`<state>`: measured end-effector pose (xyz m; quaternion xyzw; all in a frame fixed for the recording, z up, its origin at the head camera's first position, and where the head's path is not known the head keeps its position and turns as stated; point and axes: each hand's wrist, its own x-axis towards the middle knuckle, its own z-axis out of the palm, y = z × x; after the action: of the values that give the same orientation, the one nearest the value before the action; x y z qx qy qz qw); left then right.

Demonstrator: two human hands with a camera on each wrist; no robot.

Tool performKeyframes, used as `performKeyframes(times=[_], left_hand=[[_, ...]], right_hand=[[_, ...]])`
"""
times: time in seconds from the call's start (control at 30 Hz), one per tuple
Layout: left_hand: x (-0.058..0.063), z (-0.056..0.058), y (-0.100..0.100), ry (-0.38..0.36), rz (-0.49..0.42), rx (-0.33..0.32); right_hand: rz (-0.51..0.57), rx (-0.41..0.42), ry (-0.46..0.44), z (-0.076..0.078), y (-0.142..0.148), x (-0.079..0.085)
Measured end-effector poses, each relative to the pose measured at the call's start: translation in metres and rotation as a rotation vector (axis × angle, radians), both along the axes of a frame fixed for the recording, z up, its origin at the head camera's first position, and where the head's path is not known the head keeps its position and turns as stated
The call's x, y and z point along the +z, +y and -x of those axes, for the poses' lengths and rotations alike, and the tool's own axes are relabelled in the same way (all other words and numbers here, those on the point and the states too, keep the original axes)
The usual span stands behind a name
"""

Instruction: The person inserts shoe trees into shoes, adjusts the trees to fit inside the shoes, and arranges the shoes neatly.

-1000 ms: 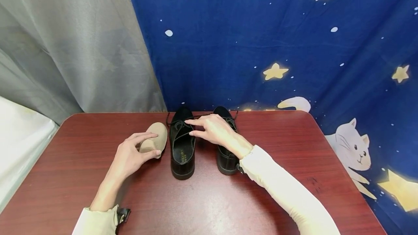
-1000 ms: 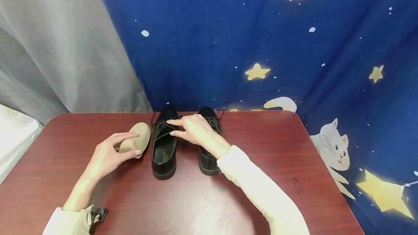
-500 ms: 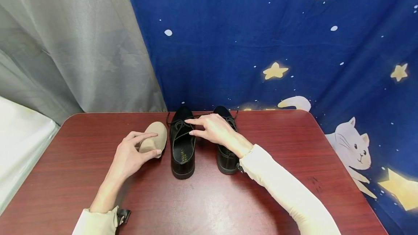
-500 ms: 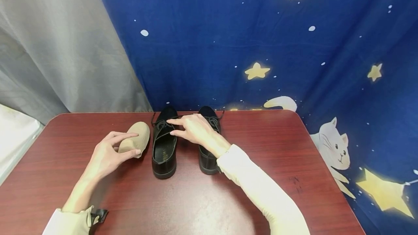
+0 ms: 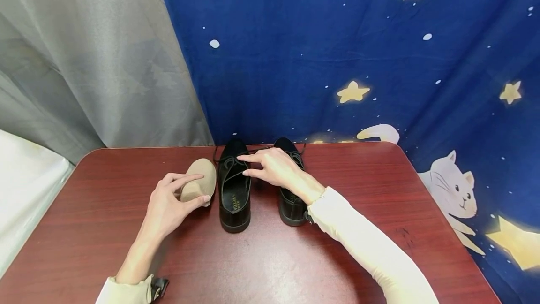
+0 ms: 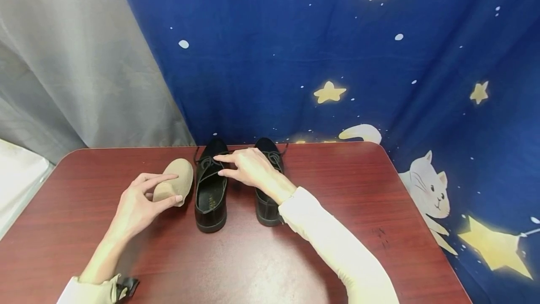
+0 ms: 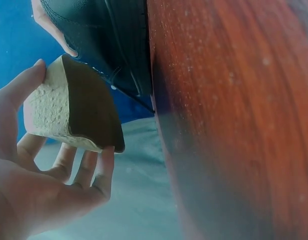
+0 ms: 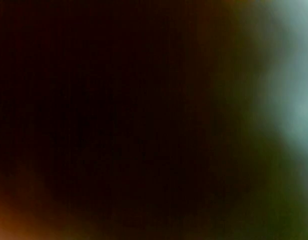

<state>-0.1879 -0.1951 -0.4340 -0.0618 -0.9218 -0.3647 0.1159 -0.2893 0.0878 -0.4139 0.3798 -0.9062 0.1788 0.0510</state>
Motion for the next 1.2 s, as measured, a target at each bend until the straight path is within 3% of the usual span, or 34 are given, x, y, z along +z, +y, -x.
performKeyframes(times=[0.23,0.6,1.2], left_hand=[[0.000,-0.003,0.004,0.015,-0.028,0.009],[0.004,-0.007,0.007,0.038,-0.042,0.020],[0.013,-0.014,0.013,0.074,-0.039,0.024]], right_hand=[[-0.032,-0.002,-0.001,0.000,0.002,0.002],[-0.013,0.021,0.077,0.001,0.002,0.000],[-0.004,-0.007,0.063,0.001,0.000,-0.002]])
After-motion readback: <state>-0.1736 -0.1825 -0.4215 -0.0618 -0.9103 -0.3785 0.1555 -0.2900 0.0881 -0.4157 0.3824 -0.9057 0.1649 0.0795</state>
